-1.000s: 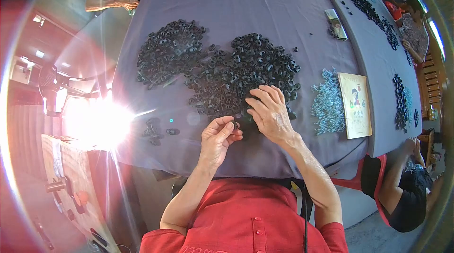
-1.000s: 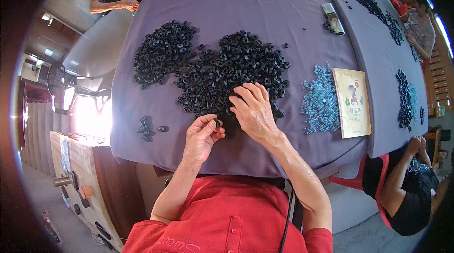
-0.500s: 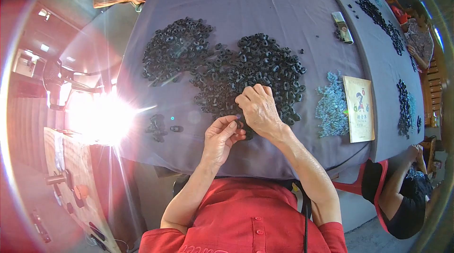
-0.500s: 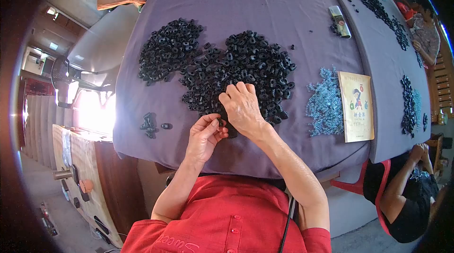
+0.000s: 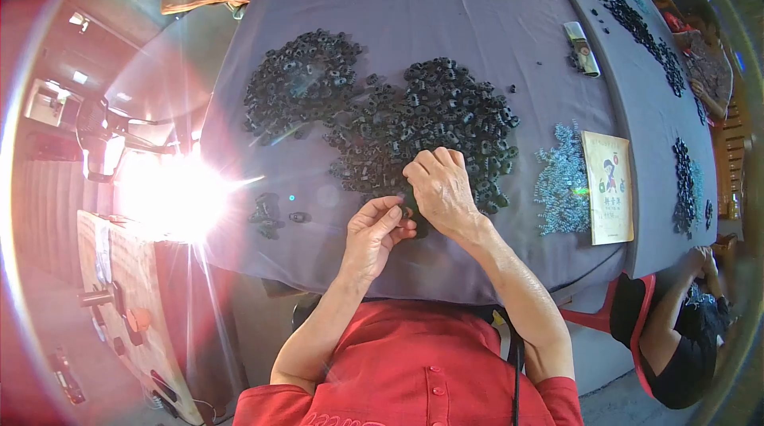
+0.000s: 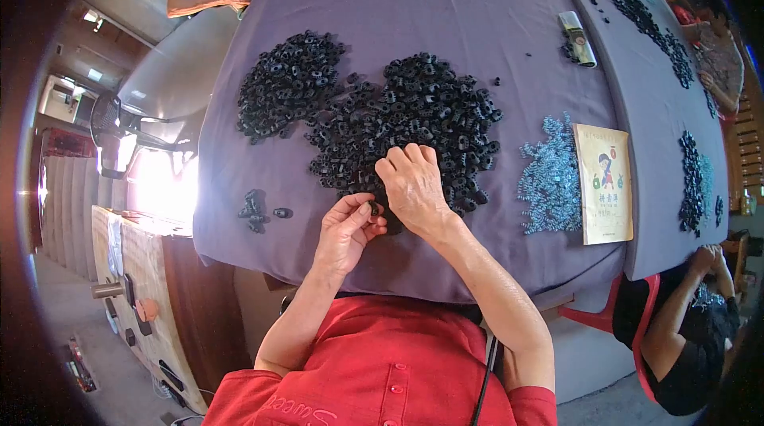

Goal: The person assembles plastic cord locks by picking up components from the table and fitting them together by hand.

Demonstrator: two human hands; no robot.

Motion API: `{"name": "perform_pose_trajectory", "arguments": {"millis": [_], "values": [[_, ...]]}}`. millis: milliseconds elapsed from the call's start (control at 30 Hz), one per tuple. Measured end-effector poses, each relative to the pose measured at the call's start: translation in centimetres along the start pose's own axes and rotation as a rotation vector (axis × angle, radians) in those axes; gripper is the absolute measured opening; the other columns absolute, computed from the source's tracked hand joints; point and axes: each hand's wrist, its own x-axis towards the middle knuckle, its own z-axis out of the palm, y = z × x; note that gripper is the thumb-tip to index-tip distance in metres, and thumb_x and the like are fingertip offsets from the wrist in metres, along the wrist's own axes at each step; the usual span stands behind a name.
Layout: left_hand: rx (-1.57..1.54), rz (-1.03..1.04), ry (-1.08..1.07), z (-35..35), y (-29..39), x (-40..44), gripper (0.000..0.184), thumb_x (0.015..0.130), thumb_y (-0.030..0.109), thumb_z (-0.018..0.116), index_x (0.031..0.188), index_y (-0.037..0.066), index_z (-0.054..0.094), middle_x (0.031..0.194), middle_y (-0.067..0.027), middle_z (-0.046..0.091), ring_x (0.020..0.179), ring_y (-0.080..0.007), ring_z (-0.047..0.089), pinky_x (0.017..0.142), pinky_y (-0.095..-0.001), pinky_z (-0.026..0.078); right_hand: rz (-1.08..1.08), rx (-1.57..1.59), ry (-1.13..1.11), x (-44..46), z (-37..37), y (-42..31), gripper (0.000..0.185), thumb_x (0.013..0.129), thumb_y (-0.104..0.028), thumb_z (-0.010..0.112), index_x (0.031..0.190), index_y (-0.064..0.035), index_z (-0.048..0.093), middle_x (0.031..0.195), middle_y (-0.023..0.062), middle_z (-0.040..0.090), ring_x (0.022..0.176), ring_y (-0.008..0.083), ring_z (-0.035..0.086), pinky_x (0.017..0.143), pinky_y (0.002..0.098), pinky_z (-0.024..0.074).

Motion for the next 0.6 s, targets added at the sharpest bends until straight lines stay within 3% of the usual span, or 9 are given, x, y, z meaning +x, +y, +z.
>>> {"name": "perform_pose_trajectory", "arguments": {"millis": [333, 533, 600], "values": [[-0.007, -0.001, -0.013, 0.2, 0.2, -0.2, 0.016, 0.090, 0.011, 0.060, 0.105, 0.006, 0.060, 0.092, -0.0091, 0.064, 0.077, -0.0177, 0.062, 0.071, -0.0327, 0.054, -0.044, 0.069, 0.041, -0.6, -0.6, 0.2, 0.010, 0.068, -0.007, 0.056, 0.078, -0.0055, 0.059, 0.080, 0.0062, 0.052, 0.082, 0.0240, 0.050, 0.080, 0.0362, 0.0410], [-0.009, 0.007, -0.029, 0.0, 0.2, -0.2, 0.015, 0.090, 0.011, 0.060, 0.104, 0.006, 0.060, 0.092, -0.0085, 0.064, 0.077, -0.0170, 0.062, 0.071, -0.0328, 0.054, -0.110, 0.144, 0.135, -1.9, -2.2, -0.3, 0.021, 0.069, -0.007, 0.058, 0.089, -0.0027, 0.062, 0.094, 0.0087, 0.059, 0.088, 0.0262, 0.056, 0.080, 0.0379, 0.0437], [-0.009, 0.009, -0.031, -0.1, 0.1, -0.1, 0.015, 0.089, 0.011, 0.060, 0.104, 0.007, 0.060, 0.092, -0.0081, 0.064, 0.077, -0.0167, 0.062, 0.071, -0.0328, 0.054, -0.041, 0.185, 0.123, -2.9, -3.4, -1.0, 0.024, 0.067, 0.000, 0.062, 0.091, -0.0023, 0.063, 0.095, 0.0090, 0.060, 0.086, 0.0272, 0.056, 0.079, 0.0384, 0.0444]]}}
